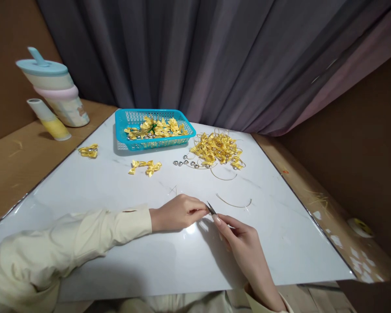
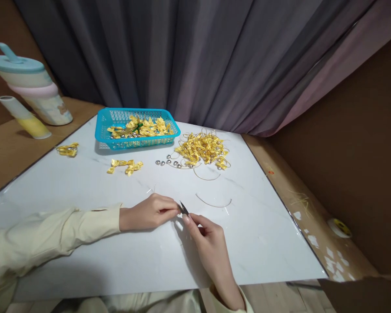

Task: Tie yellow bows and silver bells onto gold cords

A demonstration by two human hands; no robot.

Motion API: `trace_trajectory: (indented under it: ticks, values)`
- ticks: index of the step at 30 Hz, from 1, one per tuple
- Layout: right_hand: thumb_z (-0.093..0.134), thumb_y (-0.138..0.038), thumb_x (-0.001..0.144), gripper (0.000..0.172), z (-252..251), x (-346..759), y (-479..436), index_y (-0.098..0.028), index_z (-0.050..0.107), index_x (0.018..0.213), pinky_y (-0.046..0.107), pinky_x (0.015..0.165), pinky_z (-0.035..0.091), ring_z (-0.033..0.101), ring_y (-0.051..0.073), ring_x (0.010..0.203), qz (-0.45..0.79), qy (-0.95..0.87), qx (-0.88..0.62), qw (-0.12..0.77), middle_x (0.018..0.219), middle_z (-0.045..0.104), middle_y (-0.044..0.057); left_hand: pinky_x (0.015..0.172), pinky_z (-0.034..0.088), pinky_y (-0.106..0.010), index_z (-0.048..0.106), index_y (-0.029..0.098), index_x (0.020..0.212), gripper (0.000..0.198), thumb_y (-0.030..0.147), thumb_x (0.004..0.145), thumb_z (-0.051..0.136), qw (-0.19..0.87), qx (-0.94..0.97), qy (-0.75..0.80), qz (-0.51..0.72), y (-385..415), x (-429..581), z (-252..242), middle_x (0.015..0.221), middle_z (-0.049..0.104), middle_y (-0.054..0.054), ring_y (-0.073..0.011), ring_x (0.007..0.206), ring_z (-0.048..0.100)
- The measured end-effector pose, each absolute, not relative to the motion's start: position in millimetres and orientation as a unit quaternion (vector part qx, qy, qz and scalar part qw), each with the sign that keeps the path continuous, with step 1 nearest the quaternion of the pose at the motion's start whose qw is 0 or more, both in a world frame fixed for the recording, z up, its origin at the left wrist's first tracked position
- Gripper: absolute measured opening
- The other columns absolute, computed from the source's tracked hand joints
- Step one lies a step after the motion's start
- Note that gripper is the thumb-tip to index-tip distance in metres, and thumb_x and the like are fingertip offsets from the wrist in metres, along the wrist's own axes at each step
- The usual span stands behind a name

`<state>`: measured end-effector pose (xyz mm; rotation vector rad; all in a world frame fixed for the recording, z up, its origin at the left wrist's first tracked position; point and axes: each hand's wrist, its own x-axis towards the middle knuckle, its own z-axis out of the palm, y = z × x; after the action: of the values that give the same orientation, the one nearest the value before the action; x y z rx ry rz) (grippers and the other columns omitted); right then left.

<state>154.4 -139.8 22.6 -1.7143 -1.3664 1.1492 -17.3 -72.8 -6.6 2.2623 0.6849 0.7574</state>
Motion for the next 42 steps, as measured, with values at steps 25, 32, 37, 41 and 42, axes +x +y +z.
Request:
trace_trajectory:
  ticks: [25,32,37,41,42]
  values:
    - [0.059,-0.054,0.073,0.044,21.1,161.3,-138.5,-0.014,0.071,0.088,0.021,0.043,0.026,0.030,0.009,0.046,0.443,-0.514,-0.664,0.314,0.047,0.038,-0.004,0.059,0.039,-0.020,0.061,0.013,0.071,0.031,0.022,0.091,0.039,0.324,0.861,0.266,0.287,-73.7,-17.6,-5.7,0.068,0.062,-0.003,-0.0101,0.062,0.055]
    - [0.058,-0.059,0.070,0.053,18.4,191.8,-130.5,-0.012,0.070,0.093,0.022,0.043,0.027,0.036,0.010,0.045,0.364,-0.497,-0.719,0.321,0.048,0.045,-0.002,0.055,0.035,-0.020,0.055,0.014,0.064,0.032,0.022,0.091,0.039,0.312,0.866,0.268,0.284,-73.4,-17.6,-8.2,0.060,0.056,0.000,-0.0087,0.055,0.049]
    - [0.045,-0.056,0.075,0.052,13.3,251.9,-115.6,-0.012,0.070,0.083,0.028,0.056,0.037,0.057,0.024,0.065,0.086,-0.541,-0.802,0.237,0.064,0.064,0.010,0.052,0.032,-0.021,0.048,0.015,0.060,0.034,0.020,0.092,0.036,0.251,0.891,0.268,0.269,-74.8,-18.7,-8.0,0.055,0.051,0.001,-0.0088,0.051,0.045]
    - [0.034,-0.046,0.084,0.047,3.8,300.4,-112.2,-0.013,0.068,0.083,0.031,0.053,0.035,0.057,0.027,0.064,-0.038,-0.528,-0.844,0.086,0.070,0.065,0.016,0.052,0.033,-0.024,0.053,0.015,0.068,0.033,0.020,0.093,0.032,0.147,0.936,0.221,0.233,-78.9,-19.8,-9.1,0.061,0.058,-0.002,-0.0111,0.054,0.051]
    - [0.035,-0.045,0.084,0.046,1.3,309.8,-112.6,-0.013,0.068,0.085,0.031,0.053,0.035,0.057,0.027,0.064,-0.053,-0.512,-0.854,0.075,0.070,0.065,0.016,0.050,0.032,-0.025,0.053,0.015,0.069,0.033,0.020,0.093,0.031,0.117,0.946,0.203,0.223,-79.8,-19.9,-9.7,0.062,0.058,-0.002,-0.0118,0.054,0.051]
